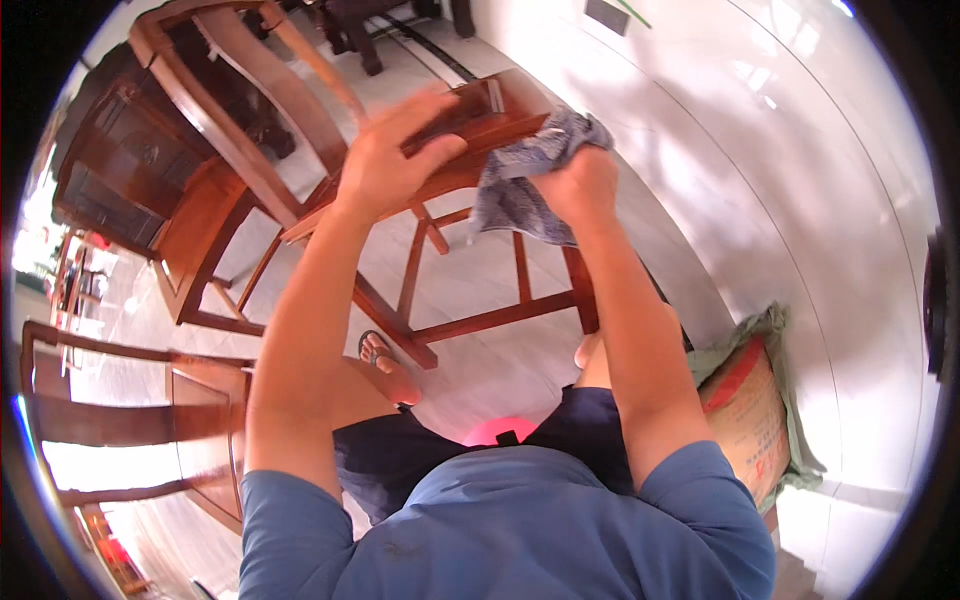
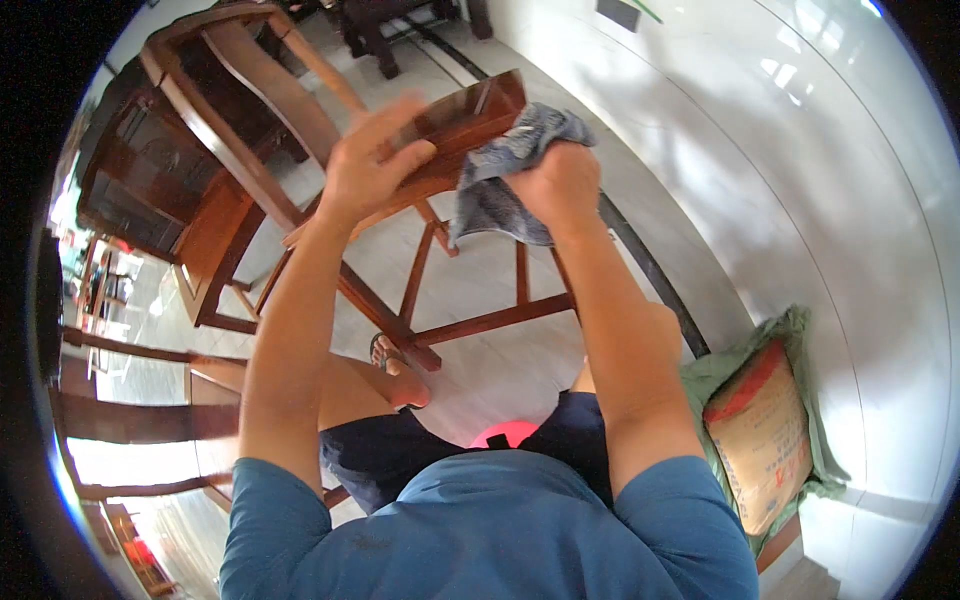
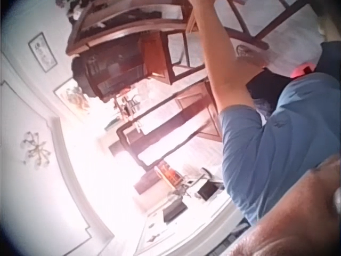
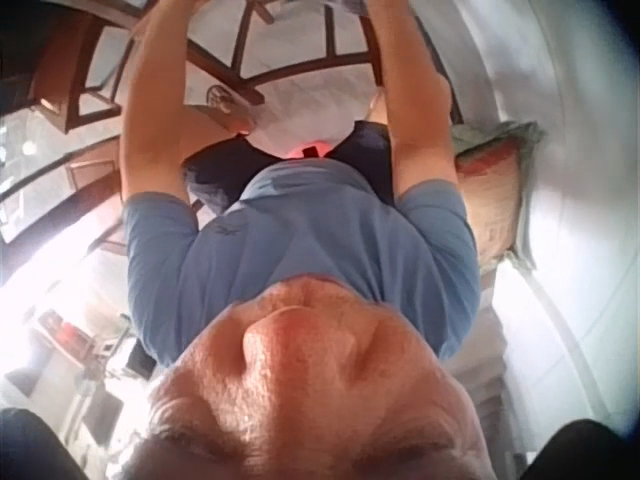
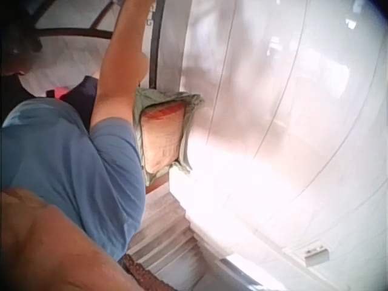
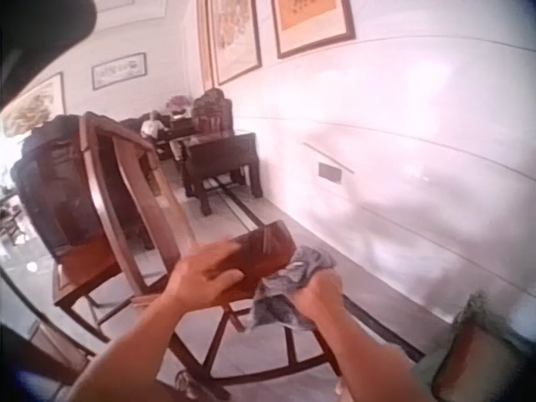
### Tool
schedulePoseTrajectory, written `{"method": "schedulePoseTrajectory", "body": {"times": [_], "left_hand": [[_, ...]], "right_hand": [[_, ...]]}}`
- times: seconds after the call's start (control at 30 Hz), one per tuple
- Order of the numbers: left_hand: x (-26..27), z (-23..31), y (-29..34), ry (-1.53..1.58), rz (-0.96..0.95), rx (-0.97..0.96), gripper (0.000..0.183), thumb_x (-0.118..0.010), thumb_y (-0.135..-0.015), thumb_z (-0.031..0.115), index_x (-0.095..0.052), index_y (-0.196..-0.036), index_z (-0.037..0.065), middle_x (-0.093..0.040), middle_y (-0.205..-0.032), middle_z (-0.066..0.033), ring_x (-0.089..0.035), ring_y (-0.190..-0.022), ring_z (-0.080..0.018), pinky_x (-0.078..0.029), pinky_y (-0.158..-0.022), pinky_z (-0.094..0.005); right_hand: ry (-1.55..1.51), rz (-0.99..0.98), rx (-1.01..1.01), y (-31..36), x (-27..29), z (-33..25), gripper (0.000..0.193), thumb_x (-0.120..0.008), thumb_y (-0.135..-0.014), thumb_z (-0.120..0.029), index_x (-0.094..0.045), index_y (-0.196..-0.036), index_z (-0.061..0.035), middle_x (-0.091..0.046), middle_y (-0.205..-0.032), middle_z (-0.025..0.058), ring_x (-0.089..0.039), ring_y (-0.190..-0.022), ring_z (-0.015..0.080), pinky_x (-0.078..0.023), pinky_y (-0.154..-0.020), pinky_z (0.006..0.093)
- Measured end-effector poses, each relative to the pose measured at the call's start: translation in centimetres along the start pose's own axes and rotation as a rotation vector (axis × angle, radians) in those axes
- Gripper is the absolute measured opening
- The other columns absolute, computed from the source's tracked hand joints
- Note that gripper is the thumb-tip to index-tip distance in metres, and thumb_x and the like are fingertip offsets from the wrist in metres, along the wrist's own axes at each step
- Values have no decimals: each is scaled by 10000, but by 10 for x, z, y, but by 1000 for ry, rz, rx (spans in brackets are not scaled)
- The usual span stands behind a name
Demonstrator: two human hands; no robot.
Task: The person wipes down the wood surfaces of a chair with a cloth, including the seat, backrest, and legs, while tilting the chair to reach different areas.
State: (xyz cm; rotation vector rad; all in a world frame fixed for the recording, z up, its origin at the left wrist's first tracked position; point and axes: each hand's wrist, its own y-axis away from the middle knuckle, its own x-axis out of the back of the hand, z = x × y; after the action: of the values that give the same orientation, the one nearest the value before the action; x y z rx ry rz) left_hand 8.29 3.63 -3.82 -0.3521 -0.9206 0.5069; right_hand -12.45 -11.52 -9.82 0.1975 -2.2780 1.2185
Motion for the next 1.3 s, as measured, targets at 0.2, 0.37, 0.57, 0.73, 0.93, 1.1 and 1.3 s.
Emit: {"method": "schedulePoseTrajectory", "body": {"times": [0.2, 0.37, 0.57, 0.73, 0.93, 1.1, 1.3], "left_hand": [[93, -128, 81, -346, 1004, 620, 908, -888, -802, 456, -452, -1451, -5, -557, -1427, -206, -530, -1315, -343, -422, -1079, -462], [60, -129, 85, 321, 647, 710, 526, -869, -809, 333, -713, -1183, -3, -764, -866, -83, -697, -819, -163, -531, -824, -312], [50, -126, 99, 233, 745, 755, 414, -835, -807, 350, -761, -996, -11, -773, -898, -79, -699, -830, -171, -530, -840, -324], [42, -133, 115, 221, 905, 733, 383, -807, -822, 339, -748, -968, -10, -773, -885, -80, -689, -834, -186, -521, -839, -339], [49, -134, 120, 260, 919, 657, 285, -793, -879, 263, -744, -890, -17, -765, -815, -52, -670, -793, -130, -514, -805, -304], [75, -168, 134, 262, 813, 683, 348, -824, -858, 310, -758, -958, -16, -780, -879, -71, -699, -829, -152, -529, -823, -310], [83, -153, 125, 273, 638, 811, 522, -858, -814, 408, -750, -1091, -21, -775, -872, -80, -720, -839, -159, -529, -840, -295]], "right_hand": [[-108, 28, 131, -3, -3, 3, 353, -875, -725, -335, -756, -960, -99, -756, -890, 129, -717, -832, 379, -570, -723, 452], [24, -43, 162, -3, 5, 16, 300, -849, -746, -311, -751, -924, -91, -753, -877, 133, -710, -819, 394, -565, -712, 465], [-65, -107, 177, -12, 16, 1, 331, -856, -720, -279, -720, -919, -52, -720, -945, 146, -678, -935, 380, -542, -849, 447], [-215, -36, 14, -4, 2, -22, 343, -860, -697, -227, -703, -942, -45, -714, -955, 147, -676, -944, 379, -536, -860, 431], [-99, -8, 256, -2, 0, -18, 279, -845, -725, -149, -706, -942, -43, -708, -898, 142, -689, -852, 364, -551, -787, 410], [-119, -143, 222, -17, 0, -42, 299, -861, -694, -191, -699, -901, -48, -711, -908, 144, -692, -863, 362, -552, -794, 417], [-177, -326, 199, -21, 10, -10, 314, -832, -747, -284, -727, -952, -72, -729, -980, 137, -692, -934, 366, -551, -833, 445]]}}
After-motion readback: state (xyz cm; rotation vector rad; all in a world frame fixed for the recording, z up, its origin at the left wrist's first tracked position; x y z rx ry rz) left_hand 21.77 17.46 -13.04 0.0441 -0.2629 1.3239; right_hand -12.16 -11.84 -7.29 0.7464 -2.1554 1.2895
